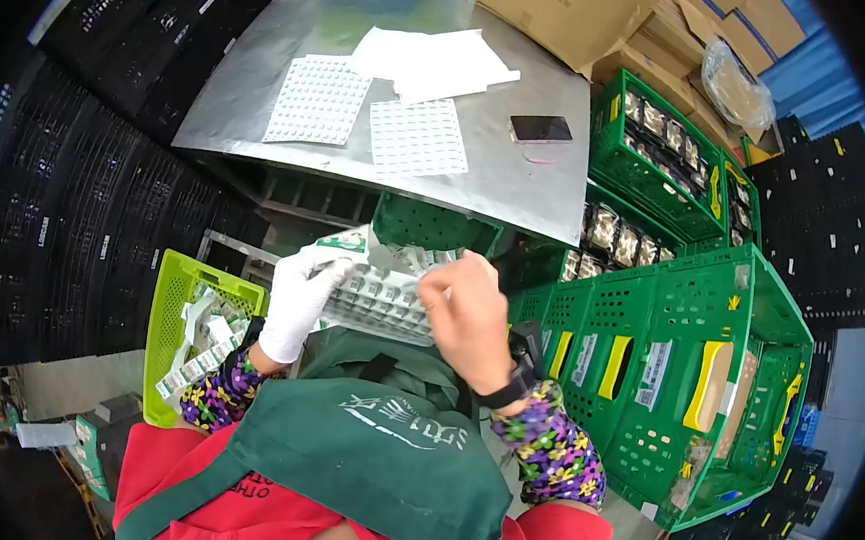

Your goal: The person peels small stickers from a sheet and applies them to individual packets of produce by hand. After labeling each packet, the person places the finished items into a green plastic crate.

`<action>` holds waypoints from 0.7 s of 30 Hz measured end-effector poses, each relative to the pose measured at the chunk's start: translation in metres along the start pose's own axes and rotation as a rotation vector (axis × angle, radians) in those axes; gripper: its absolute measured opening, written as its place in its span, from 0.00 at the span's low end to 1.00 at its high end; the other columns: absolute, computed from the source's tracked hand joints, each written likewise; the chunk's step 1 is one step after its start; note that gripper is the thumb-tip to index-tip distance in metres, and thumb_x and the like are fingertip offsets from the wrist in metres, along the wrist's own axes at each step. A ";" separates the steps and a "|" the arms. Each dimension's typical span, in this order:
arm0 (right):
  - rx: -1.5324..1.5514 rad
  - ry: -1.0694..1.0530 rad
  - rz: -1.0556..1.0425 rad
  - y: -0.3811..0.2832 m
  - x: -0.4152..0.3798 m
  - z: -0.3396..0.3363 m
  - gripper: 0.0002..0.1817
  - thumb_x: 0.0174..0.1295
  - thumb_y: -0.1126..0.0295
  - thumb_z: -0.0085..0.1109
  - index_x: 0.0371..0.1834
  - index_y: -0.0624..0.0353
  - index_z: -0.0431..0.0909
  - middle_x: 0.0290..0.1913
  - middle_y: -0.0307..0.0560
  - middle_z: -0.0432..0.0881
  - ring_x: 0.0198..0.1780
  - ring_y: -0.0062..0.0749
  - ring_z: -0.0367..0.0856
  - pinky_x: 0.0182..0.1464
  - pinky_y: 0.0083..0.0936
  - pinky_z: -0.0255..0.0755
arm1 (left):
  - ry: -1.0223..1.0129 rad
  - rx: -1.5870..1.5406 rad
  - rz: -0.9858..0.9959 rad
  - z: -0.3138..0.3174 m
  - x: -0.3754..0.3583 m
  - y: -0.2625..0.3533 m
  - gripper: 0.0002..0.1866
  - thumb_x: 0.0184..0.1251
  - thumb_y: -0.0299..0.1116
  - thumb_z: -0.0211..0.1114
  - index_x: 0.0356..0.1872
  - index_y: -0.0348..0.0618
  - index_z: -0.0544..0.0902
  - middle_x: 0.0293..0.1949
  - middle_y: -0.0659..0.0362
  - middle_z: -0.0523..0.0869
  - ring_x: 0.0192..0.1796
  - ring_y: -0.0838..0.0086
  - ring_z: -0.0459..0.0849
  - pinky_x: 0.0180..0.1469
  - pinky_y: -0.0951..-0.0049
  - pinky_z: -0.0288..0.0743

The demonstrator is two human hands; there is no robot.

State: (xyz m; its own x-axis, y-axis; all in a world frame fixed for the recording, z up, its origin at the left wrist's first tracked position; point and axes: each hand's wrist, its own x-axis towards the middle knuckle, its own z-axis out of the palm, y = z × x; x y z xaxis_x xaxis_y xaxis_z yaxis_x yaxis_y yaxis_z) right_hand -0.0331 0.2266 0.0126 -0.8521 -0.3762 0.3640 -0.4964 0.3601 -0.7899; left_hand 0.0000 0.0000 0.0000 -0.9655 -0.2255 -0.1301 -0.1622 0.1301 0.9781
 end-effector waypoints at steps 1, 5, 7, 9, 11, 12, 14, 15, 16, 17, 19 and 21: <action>0.344 0.044 0.323 -0.005 0.001 -0.004 0.03 0.69 0.72 0.59 0.39 0.58 0.76 0.33 0.32 0.78 0.37 0.12 0.73 0.43 0.15 0.68 | -0.085 0.027 0.153 0.001 -0.001 -0.003 0.09 0.61 0.26 0.68 0.41 0.42 0.90 0.37 0.55 0.90 0.40 0.72 0.86 0.47 0.72 0.77; 0.909 -0.185 0.607 -0.023 0.031 0.004 0.07 0.70 0.69 0.61 0.39 0.59 0.75 0.32 0.30 0.74 0.33 0.10 0.66 0.36 0.11 0.61 | -0.365 -0.037 0.252 0.004 -0.011 -0.001 0.09 0.60 0.21 0.66 0.39 0.42 0.90 0.35 0.57 0.90 0.40 0.76 0.86 0.45 0.73 0.79; 0.865 -0.263 0.574 -0.028 0.041 0.015 0.05 0.69 0.70 0.61 0.38 0.59 0.76 0.33 0.30 0.76 0.32 0.11 0.68 0.35 0.11 0.62 | -0.460 -0.072 0.188 0.002 -0.012 -0.001 0.08 0.61 0.23 0.67 0.39 0.42 0.90 0.39 0.56 0.90 0.43 0.75 0.87 0.47 0.73 0.79; 0.802 -0.114 0.553 -0.021 0.054 0.022 0.05 0.70 0.70 0.60 0.37 0.59 0.77 0.31 0.28 0.75 0.30 0.11 0.68 0.33 0.11 0.62 | -0.533 -0.143 0.234 0.005 -0.014 0.004 0.07 0.62 0.26 0.68 0.40 0.41 0.89 0.44 0.54 0.90 0.47 0.72 0.87 0.50 0.73 0.79; 0.798 0.016 0.617 -0.010 0.072 0.011 0.06 0.71 0.68 0.58 0.38 0.58 0.78 0.30 0.29 0.76 0.31 0.10 0.70 0.32 0.12 0.64 | -0.603 0.006 0.269 0.003 -0.015 -0.004 0.07 0.63 0.28 0.69 0.40 0.41 0.89 0.47 0.53 0.89 0.49 0.70 0.87 0.52 0.72 0.79; 0.837 0.034 0.620 0.002 0.080 0.004 0.06 0.71 0.68 0.58 0.38 0.58 0.78 0.30 0.28 0.75 0.31 0.09 0.71 0.33 0.12 0.64 | -0.629 0.005 0.214 0.005 -0.021 -0.012 0.07 0.63 0.29 0.69 0.40 0.41 0.89 0.47 0.53 0.89 0.49 0.69 0.87 0.52 0.71 0.80; 0.877 0.050 0.623 0.010 0.084 -0.002 0.06 0.72 0.68 0.58 0.37 0.57 0.78 0.29 0.28 0.75 0.31 0.09 0.71 0.33 0.12 0.64 | -0.612 -0.004 0.173 0.008 -0.027 -0.019 0.08 0.63 0.30 0.69 0.41 0.41 0.89 0.47 0.55 0.90 0.49 0.68 0.88 0.53 0.70 0.80; 0.798 0.056 0.629 0.010 0.082 -0.001 0.06 0.71 0.68 0.58 0.37 0.57 0.78 0.29 0.28 0.75 0.31 0.09 0.71 0.33 0.11 0.64 | -0.608 -0.004 0.171 0.009 -0.028 -0.018 0.08 0.63 0.30 0.69 0.41 0.41 0.89 0.47 0.55 0.90 0.49 0.68 0.88 0.53 0.70 0.80; 0.721 0.057 0.633 0.009 0.080 0.000 0.06 0.71 0.68 0.59 0.37 0.58 0.78 0.30 0.28 0.76 0.31 0.09 0.72 0.34 0.11 0.63 | -0.533 0.051 0.202 0.008 -0.029 -0.016 0.08 0.64 0.31 0.69 0.41 0.41 0.89 0.46 0.55 0.90 0.49 0.68 0.88 0.53 0.70 0.79; 0.563 0.021 0.612 0.003 0.072 -0.001 0.06 0.69 0.68 0.60 0.37 0.58 0.78 0.31 0.28 0.77 0.32 0.08 0.71 0.35 0.11 0.63 | -0.455 0.104 0.232 0.007 -0.030 -0.016 0.08 0.64 0.31 0.69 0.40 0.41 0.89 0.46 0.55 0.90 0.49 0.67 0.88 0.53 0.70 0.79; 0.553 -0.036 0.593 -0.006 0.053 0.004 0.07 0.68 0.68 0.62 0.35 0.59 0.79 0.30 0.27 0.77 0.30 0.06 0.68 0.33 0.10 0.61 | -0.369 0.104 0.293 0.007 -0.029 -0.023 0.08 0.62 0.31 0.69 0.40 0.45 0.89 0.43 0.56 0.90 0.45 0.64 0.88 0.50 0.68 0.80; 0.534 -0.033 0.633 -0.015 0.038 0.015 0.07 0.66 0.71 0.64 0.32 0.61 0.79 0.24 0.25 0.75 0.25 0.05 0.64 0.26 0.11 0.58 | -0.218 0.324 0.577 0.008 -0.023 -0.029 0.09 0.60 0.33 0.70 0.42 0.48 0.89 0.40 0.58 0.89 0.40 0.62 0.87 0.43 0.66 0.80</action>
State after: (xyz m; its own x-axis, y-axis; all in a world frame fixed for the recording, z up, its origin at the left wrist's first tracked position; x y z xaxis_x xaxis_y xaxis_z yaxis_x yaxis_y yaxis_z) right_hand -0.0556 0.1941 0.0304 -0.9344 -0.2663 -0.2366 0.2285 0.0614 -0.9716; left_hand 0.0256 0.0095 -0.0268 -0.9291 0.1605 0.3331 0.3690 0.4601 0.8075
